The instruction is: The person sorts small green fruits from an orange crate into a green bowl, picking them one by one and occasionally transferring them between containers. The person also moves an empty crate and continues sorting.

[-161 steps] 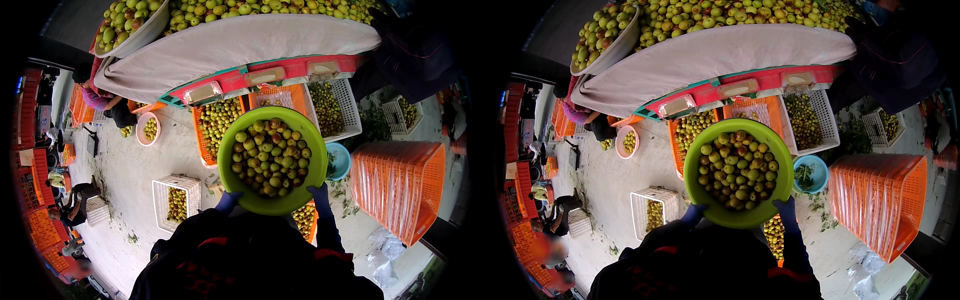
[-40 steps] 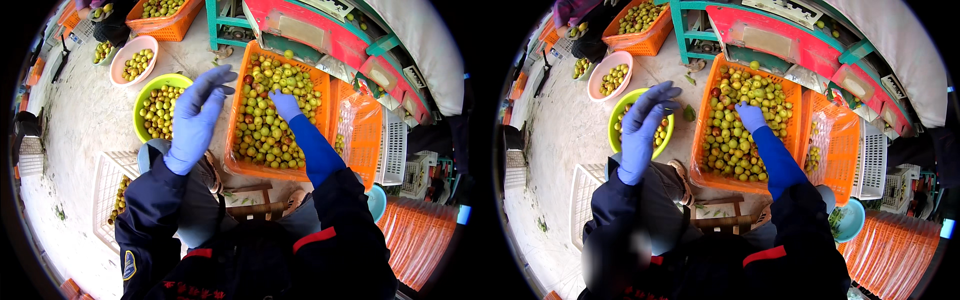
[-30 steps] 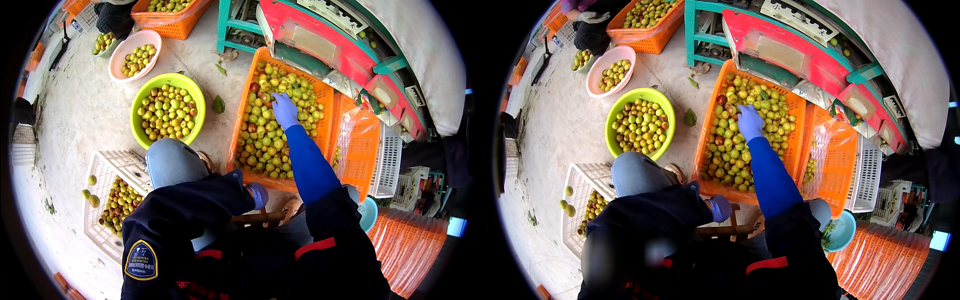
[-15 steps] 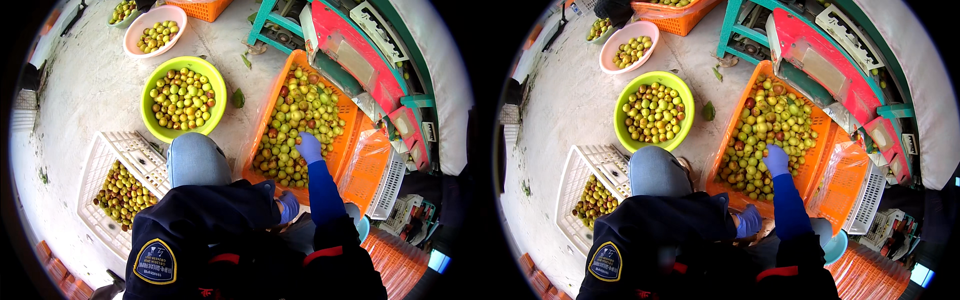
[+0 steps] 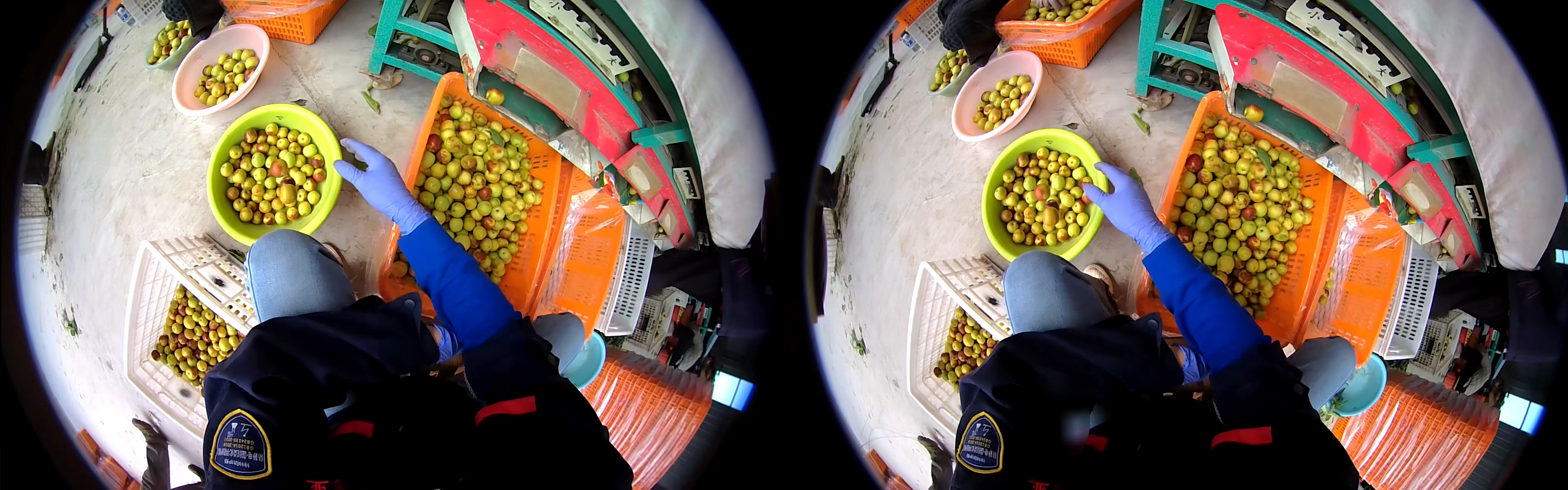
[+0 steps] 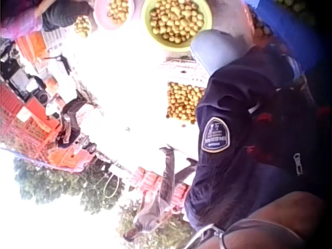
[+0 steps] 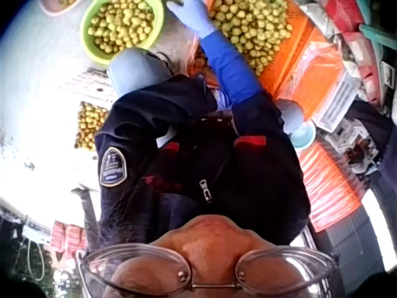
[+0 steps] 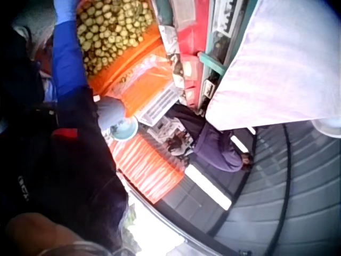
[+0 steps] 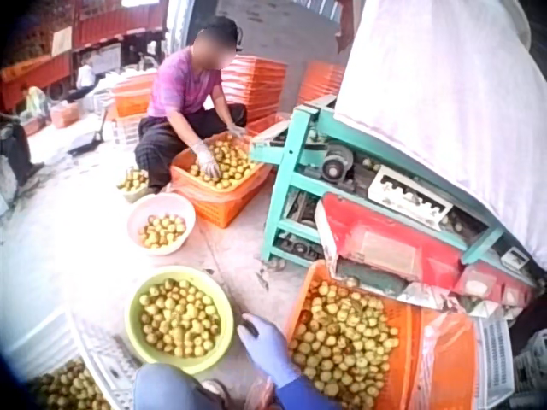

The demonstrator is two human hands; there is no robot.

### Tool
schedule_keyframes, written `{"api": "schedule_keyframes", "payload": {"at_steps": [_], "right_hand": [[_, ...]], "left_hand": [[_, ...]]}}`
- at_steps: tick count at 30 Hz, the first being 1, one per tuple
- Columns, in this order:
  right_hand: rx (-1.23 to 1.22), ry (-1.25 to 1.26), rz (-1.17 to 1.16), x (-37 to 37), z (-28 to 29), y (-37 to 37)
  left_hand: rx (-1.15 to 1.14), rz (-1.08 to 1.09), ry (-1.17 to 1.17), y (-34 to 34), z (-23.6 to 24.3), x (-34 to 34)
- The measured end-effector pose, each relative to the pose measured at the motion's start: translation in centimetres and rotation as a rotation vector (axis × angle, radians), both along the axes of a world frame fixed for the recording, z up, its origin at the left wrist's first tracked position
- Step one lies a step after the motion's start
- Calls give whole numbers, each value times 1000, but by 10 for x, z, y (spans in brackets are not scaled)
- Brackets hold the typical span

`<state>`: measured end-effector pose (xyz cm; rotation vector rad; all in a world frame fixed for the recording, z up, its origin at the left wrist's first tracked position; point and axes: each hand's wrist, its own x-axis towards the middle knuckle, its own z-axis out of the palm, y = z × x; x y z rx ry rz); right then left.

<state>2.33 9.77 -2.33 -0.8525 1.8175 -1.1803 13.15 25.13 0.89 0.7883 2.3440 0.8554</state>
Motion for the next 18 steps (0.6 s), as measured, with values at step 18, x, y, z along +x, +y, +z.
{"api": "schedule_keyframes", "payload": {"at_steps": [18], "right_hand": [[671, 812, 262, -108, -45, 91]], "left_hand": [[25, 12, 25, -8, -13, -11]]}}
